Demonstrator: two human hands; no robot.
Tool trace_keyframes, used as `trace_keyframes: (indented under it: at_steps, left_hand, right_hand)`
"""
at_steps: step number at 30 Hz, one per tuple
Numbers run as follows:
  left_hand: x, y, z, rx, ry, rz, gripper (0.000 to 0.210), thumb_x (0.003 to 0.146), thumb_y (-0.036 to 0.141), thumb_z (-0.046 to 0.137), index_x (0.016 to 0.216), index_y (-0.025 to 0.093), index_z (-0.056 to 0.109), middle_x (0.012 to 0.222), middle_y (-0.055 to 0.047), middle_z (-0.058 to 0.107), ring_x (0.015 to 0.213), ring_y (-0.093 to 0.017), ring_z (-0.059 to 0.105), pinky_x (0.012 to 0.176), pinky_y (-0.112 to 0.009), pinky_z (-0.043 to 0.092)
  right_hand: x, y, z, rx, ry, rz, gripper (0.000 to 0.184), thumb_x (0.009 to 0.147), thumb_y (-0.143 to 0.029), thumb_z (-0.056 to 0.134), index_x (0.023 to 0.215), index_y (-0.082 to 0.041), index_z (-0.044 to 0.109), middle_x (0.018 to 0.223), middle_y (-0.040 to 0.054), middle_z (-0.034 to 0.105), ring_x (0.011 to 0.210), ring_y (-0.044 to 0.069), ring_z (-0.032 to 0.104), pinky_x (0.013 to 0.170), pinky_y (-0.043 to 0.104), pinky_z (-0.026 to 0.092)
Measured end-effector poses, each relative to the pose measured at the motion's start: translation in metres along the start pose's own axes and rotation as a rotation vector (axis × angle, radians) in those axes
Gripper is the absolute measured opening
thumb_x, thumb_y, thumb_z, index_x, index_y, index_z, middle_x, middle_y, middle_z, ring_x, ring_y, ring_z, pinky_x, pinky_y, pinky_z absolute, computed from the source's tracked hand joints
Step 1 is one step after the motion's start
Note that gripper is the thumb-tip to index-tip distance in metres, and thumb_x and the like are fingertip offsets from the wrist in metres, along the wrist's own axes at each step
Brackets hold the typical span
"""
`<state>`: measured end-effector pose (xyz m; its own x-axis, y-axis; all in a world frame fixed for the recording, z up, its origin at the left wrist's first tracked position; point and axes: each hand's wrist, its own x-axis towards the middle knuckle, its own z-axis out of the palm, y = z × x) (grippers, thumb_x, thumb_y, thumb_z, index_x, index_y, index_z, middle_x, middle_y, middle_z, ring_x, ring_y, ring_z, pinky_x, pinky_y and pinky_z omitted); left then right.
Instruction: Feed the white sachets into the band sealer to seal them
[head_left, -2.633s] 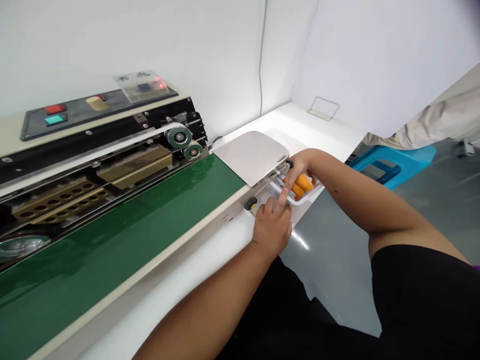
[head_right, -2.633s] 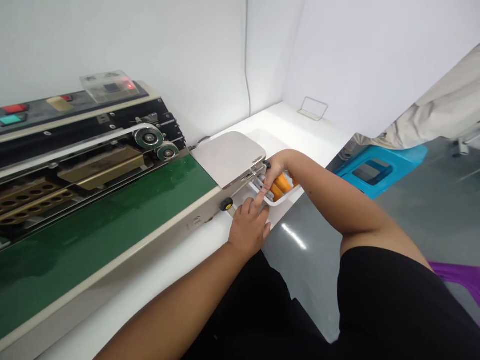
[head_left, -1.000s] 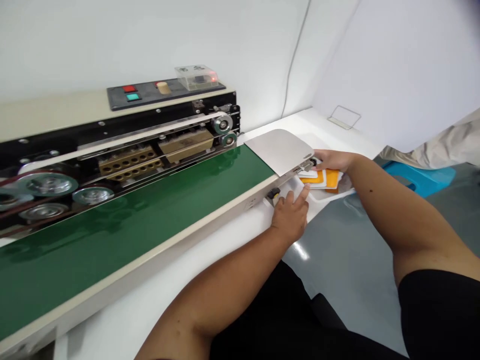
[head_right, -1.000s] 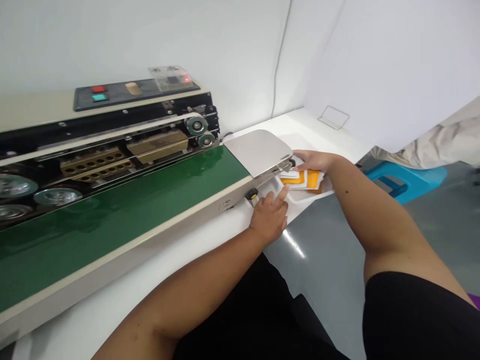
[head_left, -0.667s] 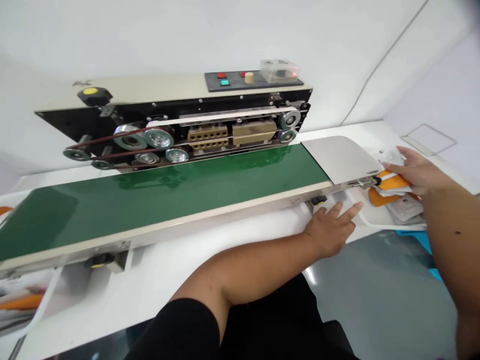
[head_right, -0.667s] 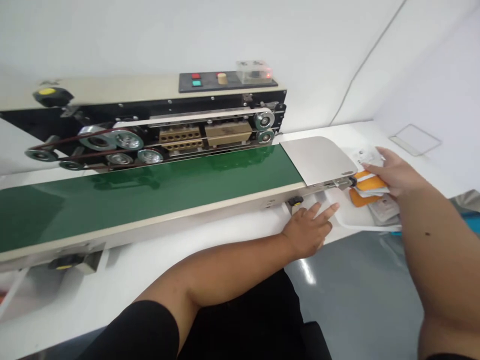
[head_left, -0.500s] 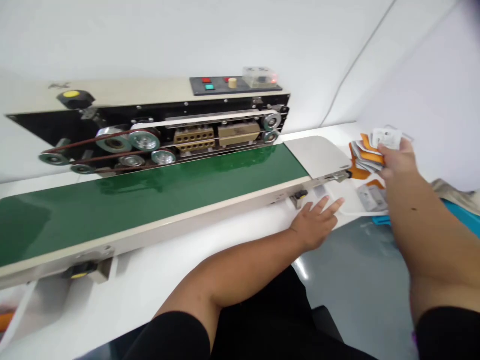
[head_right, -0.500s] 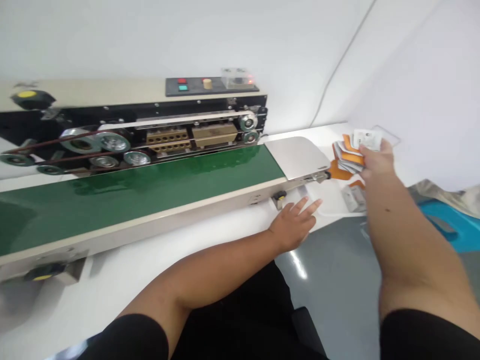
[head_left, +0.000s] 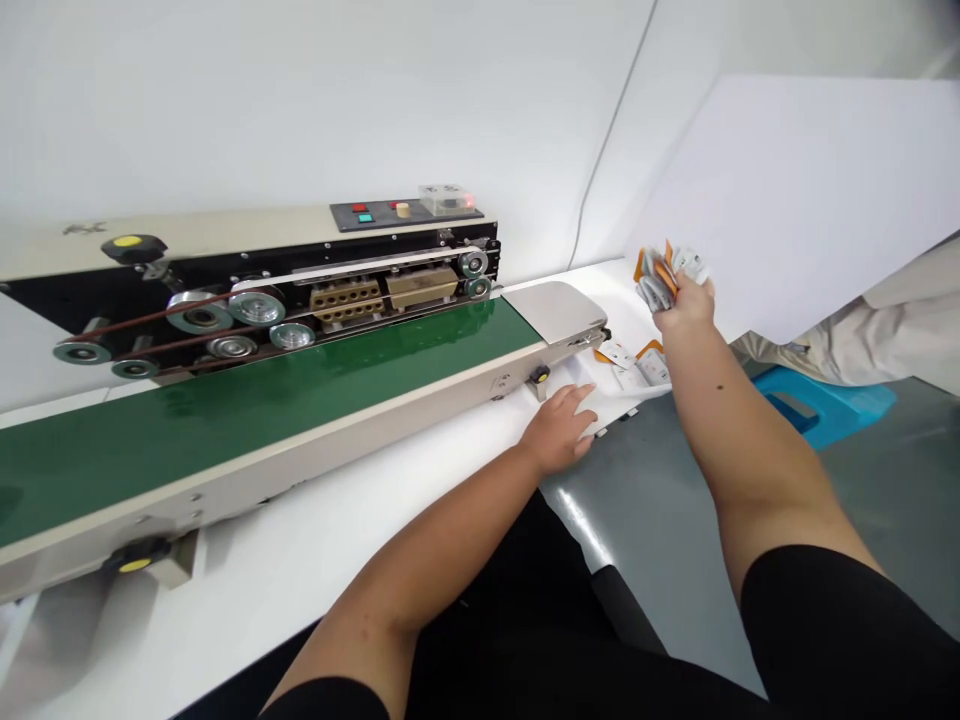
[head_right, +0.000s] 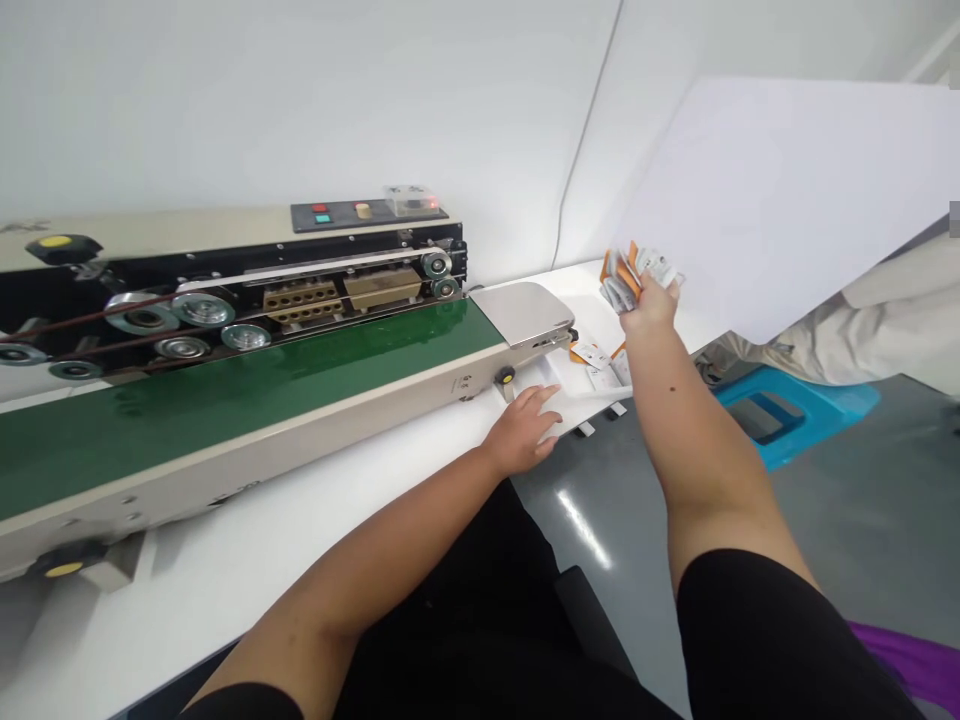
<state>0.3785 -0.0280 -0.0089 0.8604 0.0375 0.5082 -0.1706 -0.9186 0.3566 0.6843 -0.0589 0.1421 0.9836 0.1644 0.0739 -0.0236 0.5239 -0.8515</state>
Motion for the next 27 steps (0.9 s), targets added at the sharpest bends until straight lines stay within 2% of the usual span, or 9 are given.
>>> trace_keyframes:
  at_steps: [4,7,10,13,15,18,20,24,27]
  left_hand:
    - [-0.021,0.009,-0.017,-0.175,0.107,-0.126,0.024,0.098,0.025,0.064,0.121,0.022,0.068,0.153,-0.014,0.059,0.141,-0.03,0.054,0.118,-0.05,0.05]
    - [-0.059,0.019,-0.042,-0.201,0.373,-0.237,0.034,0.101,0.023,0.054,0.135,0.022,0.057,0.132,-0.014,0.067,0.122,-0.026,0.065,0.105,-0.045,0.057]
    - [-0.116,0.022,-0.076,0.014,0.667,-0.245,0.043,0.095,0.025,0.063,0.137,0.023,0.051,0.119,-0.012,0.064,0.108,-0.027,0.065,0.096,-0.048,0.056]
    - [-0.18,0.021,-0.116,0.266,0.716,-0.173,0.057,0.087,0.031,0.072,0.138,0.026,0.047,0.116,-0.009,0.06,0.105,-0.029,0.064,0.095,-0.051,0.054]
    - [-0.219,0.021,-0.141,0.386,0.682,-0.192,0.065,0.085,0.034,0.073,0.141,0.028,0.043,0.122,-0.011,0.058,0.11,-0.031,0.064,0.096,-0.053,0.054]
    - [-0.264,0.023,-0.171,0.495,0.567,-0.278,0.072,0.086,0.041,0.074,0.147,0.03,0.036,0.136,-0.014,0.056,0.122,-0.034,0.062,0.105,-0.057,0.051]
    - [-0.283,0.026,-0.183,0.513,0.485,-0.341,0.082,0.087,0.052,0.076,0.152,0.029,0.031,0.146,-0.018,0.053,0.133,-0.037,0.058,0.111,-0.06,0.048]
    - [-0.292,0.032,-0.19,0.389,0.279,-0.384,0.106,0.085,0.076,0.073,0.164,0.024,0.024,0.163,-0.024,0.043,0.151,-0.042,0.045,0.123,-0.062,0.039]
    - [-0.285,0.03,-0.187,0.248,0.064,-0.411,0.105,0.093,0.076,0.064,0.17,0.019,0.02,0.171,-0.024,0.036,0.157,-0.04,0.039,0.128,-0.058,0.037]
  right_hand:
    - [-0.063,0.009,-0.01,-0.45,-0.341,-0.193,0.044,0.095,-0.04,0.062,0.139,-0.041,0.057,0.15,0.0021,0.065,0.128,0.024,0.07,0.089,0.041,0.067]
    - [-0.153,0.039,-0.022,-0.715,-0.647,-0.331,0.071,0.094,-0.053,0.061,0.161,-0.044,0.039,0.155,0.0035,0.06,0.145,0.028,0.058,0.101,0.049,0.064]
    - [-0.253,0.082,-0.032,-0.639,-0.705,-0.388,0.087,0.099,-0.049,0.052,0.173,-0.039,0.007,0.161,0.0096,0.053,0.151,0.029,0.053,0.111,0.055,0.058]
    - [-0.326,0.114,-0.039,-0.527,-0.68,-0.397,0.089,0.101,-0.044,0.054,0.173,-0.038,0.001,0.159,0.0155,0.053,0.144,0.033,0.058,0.114,0.062,0.055]
    - [-0.351,0.127,-0.039,-0.536,-0.772,-0.45,0.085,0.098,-0.043,0.061,0.17,-0.041,0.017,0.152,0.0146,0.059,0.139,0.036,0.062,0.114,0.066,0.053]
    - [-0.367,0.136,-0.029,-0.621,-1.121,-0.578,0.062,0.096,-0.038,0.067,0.154,-0.047,0.048,0.136,0.0076,0.071,0.132,0.036,0.066,0.114,0.067,0.052]
    - [-0.377,0.14,-0.016,-0.654,-1.339,-0.652,0.048,0.099,-0.033,0.062,0.145,-0.048,0.058,0.132,0.0032,0.073,0.13,0.033,0.066,0.115,0.064,0.052]
    - [-0.408,0.145,0.004,-0.739,-1.589,-0.763,0.045,0.105,-0.022,0.048,0.142,-0.04,0.065,0.138,0.0025,0.072,0.131,0.033,0.061,0.113,0.06,0.05]
    - [-0.423,0.15,0.011,-0.825,-1.695,-0.791,0.045,0.097,-0.016,0.055,0.138,-0.03,0.068,0.14,0.0087,0.069,0.131,0.037,0.056,0.113,0.061,0.045]
